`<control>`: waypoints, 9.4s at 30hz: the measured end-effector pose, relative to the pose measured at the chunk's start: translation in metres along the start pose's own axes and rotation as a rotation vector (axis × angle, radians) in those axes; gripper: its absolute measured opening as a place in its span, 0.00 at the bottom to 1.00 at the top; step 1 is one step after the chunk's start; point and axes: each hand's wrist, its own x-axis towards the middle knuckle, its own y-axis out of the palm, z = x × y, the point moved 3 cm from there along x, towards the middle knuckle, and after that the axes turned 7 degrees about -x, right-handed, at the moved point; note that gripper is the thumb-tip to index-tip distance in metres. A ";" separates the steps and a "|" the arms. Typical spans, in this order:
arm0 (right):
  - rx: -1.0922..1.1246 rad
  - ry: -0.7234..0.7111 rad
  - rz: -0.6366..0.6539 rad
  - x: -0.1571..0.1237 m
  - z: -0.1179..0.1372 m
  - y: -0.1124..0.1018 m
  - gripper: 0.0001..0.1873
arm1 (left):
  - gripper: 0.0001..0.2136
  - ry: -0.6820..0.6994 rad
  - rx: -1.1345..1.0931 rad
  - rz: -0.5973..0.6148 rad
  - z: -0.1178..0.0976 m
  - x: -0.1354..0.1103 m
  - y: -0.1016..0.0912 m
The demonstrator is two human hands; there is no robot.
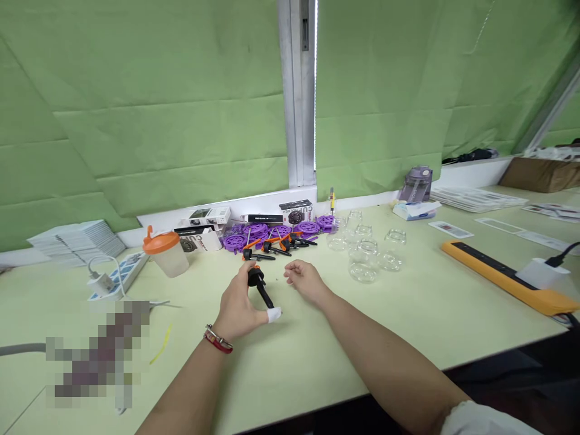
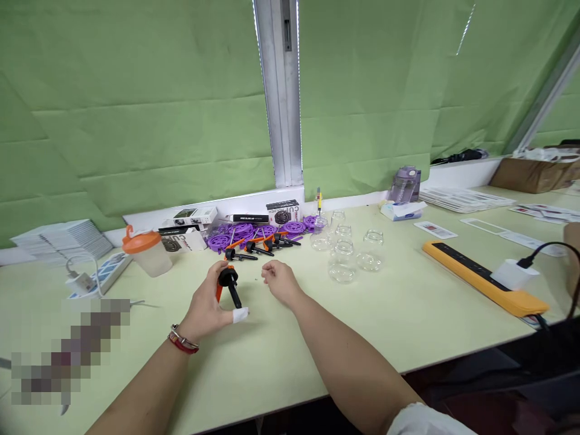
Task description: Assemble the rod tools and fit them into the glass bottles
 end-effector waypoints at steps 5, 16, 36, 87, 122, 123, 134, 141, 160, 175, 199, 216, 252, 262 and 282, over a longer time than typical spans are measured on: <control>-0.459 -0.142 -0.041 0.011 -0.016 0.001 0.10 | 0.38 -0.134 -0.372 0.084 0.009 0.002 -0.004; -0.717 -0.252 0.097 0.032 -0.014 0.021 0.09 | 0.25 -0.388 -0.893 0.282 0.016 -0.001 -0.007; -0.231 -0.569 0.366 -0.005 0.057 0.020 0.03 | 0.17 -0.682 -0.935 0.498 0.027 -0.005 0.005; -0.251 -0.625 0.419 -0.020 0.060 0.022 0.02 | 0.17 -0.653 -0.925 0.542 0.022 -0.003 0.007; 0.047 -0.307 0.432 -0.022 0.042 0.035 0.05 | 0.17 -0.642 -0.943 0.534 0.025 -0.002 0.007; 0.049 -0.308 0.429 -0.022 0.043 0.035 0.05 | 0.17 -0.641 -0.941 0.534 0.024 -0.002 0.007; 0.075 -0.280 0.446 -0.021 0.038 0.038 0.07 | 0.17 -0.651 -0.974 0.536 0.028 -0.002 0.008; 0.076 -0.309 0.428 -0.021 0.039 0.038 0.08 | 0.17 -0.654 -0.980 0.539 0.027 -0.002 0.008; 0.068 -0.331 0.436 -0.021 0.039 0.039 0.09 | 0.20 -0.659 -0.949 0.517 0.027 -0.003 0.007; 0.026 -0.339 0.406 -0.020 0.045 0.034 0.09 | 0.28 -0.692 -0.885 0.480 0.027 -0.005 0.010; 0.139 0.053 0.544 -0.024 0.047 0.034 0.14 | 0.29 -0.018 -0.344 -0.190 0.015 0.010 -0.009; -1.066 -0.401 0.249 -0.005 0.025 0.049 0.14 | 0.25 -0.560 -0.472 -0.188 0.066 0.013 0.013; -0.957 -0.388 0.507 -0.005 0.008 0.051 0.36 | 0.20 -0.655 0.505 -0.249 0.136 0.065 -0.018; -0.974 -0.331 0.493 -0.005 0.007 0.045 0.36 | 0.37 -0.622 0.620 -0.332 0.131 0.056 -0.011; -1.219 -0.048 0.202 -0.006 -0.045 -0.057 0.46 | 0.39 -0.495 0.747 0.212 0.123 0.002 -0.017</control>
